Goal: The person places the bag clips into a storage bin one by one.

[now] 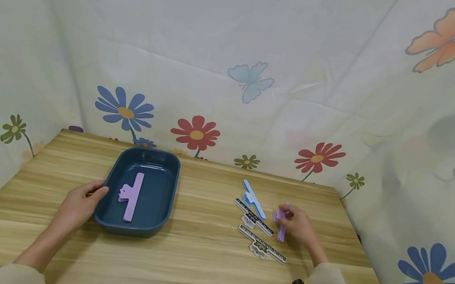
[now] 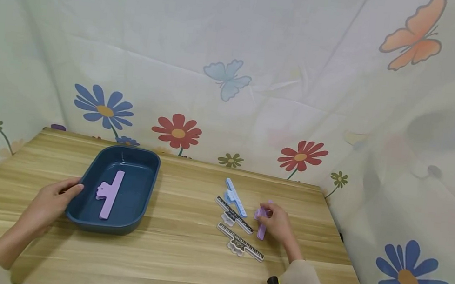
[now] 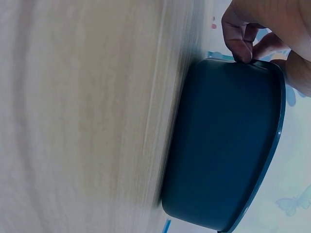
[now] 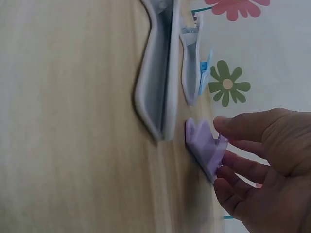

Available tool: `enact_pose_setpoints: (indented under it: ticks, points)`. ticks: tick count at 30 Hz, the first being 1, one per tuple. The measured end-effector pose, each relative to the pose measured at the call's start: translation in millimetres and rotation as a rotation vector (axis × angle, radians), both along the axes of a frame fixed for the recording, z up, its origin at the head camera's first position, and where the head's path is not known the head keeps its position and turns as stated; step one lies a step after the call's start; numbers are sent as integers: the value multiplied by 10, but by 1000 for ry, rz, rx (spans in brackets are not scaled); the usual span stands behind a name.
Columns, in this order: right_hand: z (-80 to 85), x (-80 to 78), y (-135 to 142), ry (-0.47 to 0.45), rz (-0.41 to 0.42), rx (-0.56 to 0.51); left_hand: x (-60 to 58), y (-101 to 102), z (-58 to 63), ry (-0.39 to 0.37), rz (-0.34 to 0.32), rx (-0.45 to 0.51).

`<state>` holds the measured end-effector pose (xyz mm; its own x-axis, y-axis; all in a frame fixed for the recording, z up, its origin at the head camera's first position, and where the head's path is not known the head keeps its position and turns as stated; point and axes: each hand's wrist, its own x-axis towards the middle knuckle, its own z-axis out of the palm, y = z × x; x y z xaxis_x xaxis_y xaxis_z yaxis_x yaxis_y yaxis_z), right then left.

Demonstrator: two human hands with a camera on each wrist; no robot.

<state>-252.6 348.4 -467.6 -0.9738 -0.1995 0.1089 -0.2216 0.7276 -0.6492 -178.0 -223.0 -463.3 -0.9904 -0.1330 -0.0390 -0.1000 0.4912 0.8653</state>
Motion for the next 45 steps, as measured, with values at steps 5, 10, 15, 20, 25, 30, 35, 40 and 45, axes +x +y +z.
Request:
enact_pose_setpoints:
  ticks: [5, 10, 15, 20, 25, 30, 35, 40, 45]
  points:
    - [-43, 8, 1, 40, -14, 44, -2, 2, 6, -8, 3, -2]
    - [-74, -6, 1, 45, -18, 92, -3, 1, 4, -9, 2, -8]
    - [-89, -12, -7, 36, -20, 123, -9, 2, -7, -28, 3, 8]
    - [-100, -4, -17, 27, -20, 113, -13, -7, -17, -32, 7, 11]
    - [-107, 5, -35, 40, -27, 129, -9, -13, -22, -24, 2, 8]
    - [-100, 8, -50, 37, -35, 133, -7, -13, -24, -19, 3, 13]
    - [-93, 8, -45, 37, -34, 134, -9, -12, -26, -28, 5, 24]
    - [-97, 1, -40, 51, -39, 138, -13, -7, -18, -33, 16, 30]
    - [-100, 9, -54, 34, -53, 134, -14, -1, -16, -40, 18, 23]
